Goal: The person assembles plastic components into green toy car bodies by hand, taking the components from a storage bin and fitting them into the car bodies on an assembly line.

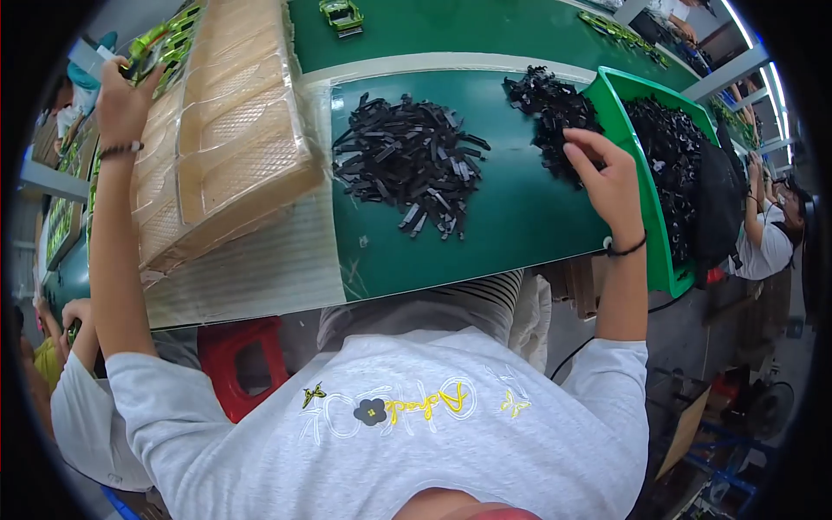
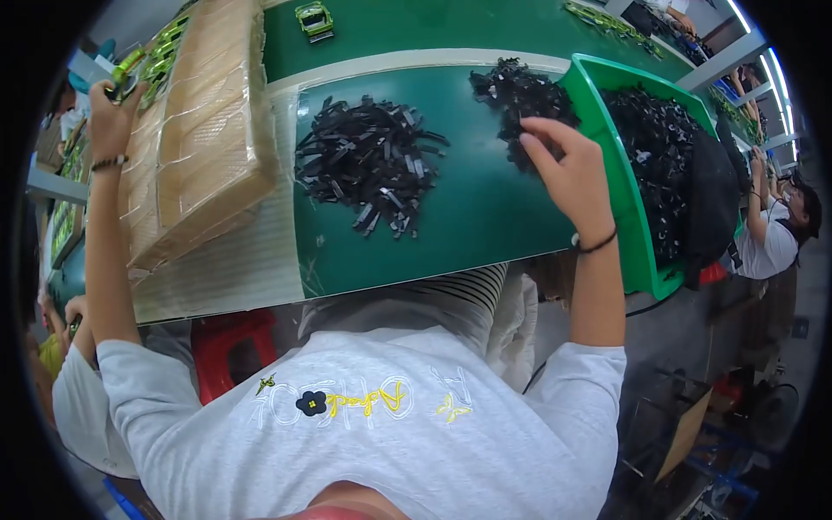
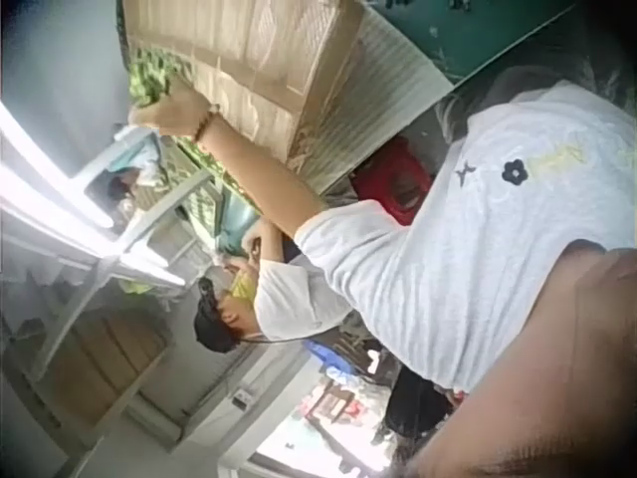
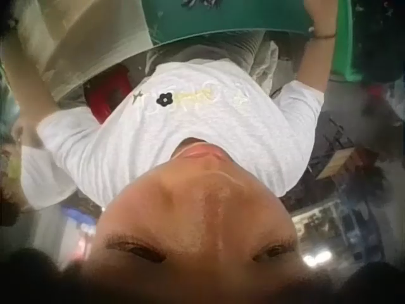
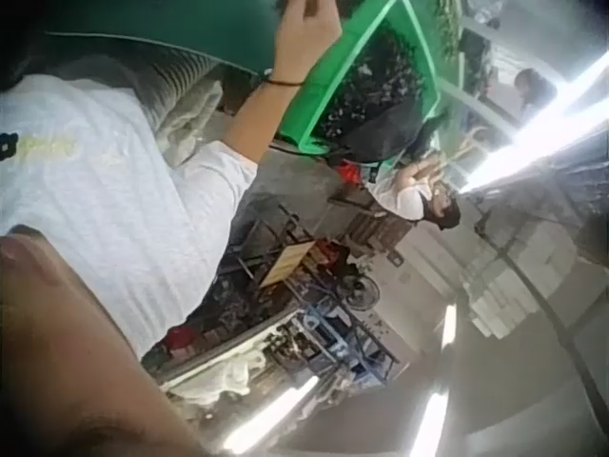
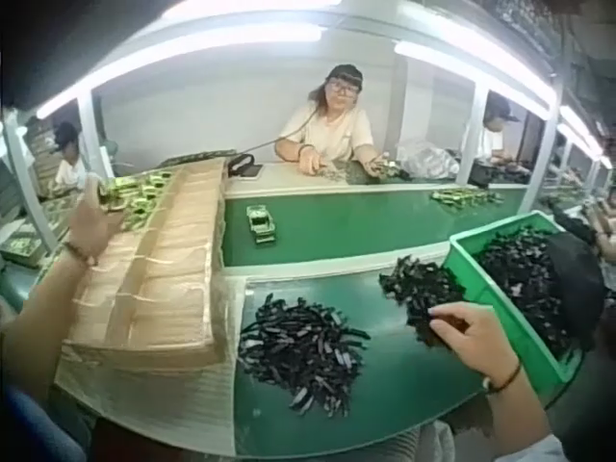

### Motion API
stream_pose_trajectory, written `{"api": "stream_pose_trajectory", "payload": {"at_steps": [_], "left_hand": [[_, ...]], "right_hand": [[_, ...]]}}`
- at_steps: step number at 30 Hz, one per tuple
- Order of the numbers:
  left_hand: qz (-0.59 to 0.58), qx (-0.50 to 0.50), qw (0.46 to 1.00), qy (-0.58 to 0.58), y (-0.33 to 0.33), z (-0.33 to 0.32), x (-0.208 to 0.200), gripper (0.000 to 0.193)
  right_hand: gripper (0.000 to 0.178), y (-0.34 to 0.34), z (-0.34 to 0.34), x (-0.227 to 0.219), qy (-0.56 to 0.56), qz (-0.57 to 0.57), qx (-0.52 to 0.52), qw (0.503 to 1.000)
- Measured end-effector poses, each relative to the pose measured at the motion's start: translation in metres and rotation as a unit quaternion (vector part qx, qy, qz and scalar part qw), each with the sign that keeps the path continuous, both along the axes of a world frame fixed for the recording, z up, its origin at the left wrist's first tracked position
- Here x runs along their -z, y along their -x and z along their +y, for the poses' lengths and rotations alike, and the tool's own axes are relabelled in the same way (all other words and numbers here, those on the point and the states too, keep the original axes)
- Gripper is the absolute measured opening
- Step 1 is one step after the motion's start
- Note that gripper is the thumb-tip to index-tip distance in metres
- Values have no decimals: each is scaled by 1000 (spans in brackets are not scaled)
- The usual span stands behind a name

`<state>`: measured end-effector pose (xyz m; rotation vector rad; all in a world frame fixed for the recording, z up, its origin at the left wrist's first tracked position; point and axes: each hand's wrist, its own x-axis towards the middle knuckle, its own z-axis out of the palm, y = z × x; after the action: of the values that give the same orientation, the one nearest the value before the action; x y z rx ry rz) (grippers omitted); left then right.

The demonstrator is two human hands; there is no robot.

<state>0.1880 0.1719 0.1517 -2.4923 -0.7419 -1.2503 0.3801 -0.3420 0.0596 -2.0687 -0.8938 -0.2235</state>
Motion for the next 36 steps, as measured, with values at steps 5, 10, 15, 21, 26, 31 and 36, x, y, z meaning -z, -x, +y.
{"api": "stream_pose_trajectory", "payload": {"at_steps": [5, 10, 15, 21, 26, 31, 36], "left_hand": [[16, 364, 924, 119, 7, -196, 36, 49], [6, 566, 824, -38, 1, -283, 90, 24], [-15, 597, 791, 136, -20, -282, 117, 30], [17, 704, 705, 81, -19, -261, 125, 24], [-194, 706, 600, 324, -20, -261, 133, 59], [-111, 548, 282, 780, -3, -283, 100, 66], [-63, 402, 29, 913, -4, -270, 113, 49]], "right_hand": [[20, 27, -9, 16, 31, 91, 0, 995], [26, 63, 28, 3, 90, 101, -39, 990], [50, 125, 42, 22, -246, 475, -243, 809], [55, 134, 63, 11, -364, 617, -241, 654], [70, 129, 73, -6, -249, 606, -274, 704], [66, 130, 85, -5, -197, 509, -258, 797], [66, 98, 44, -17, -171, 516, -298, 784]]}}
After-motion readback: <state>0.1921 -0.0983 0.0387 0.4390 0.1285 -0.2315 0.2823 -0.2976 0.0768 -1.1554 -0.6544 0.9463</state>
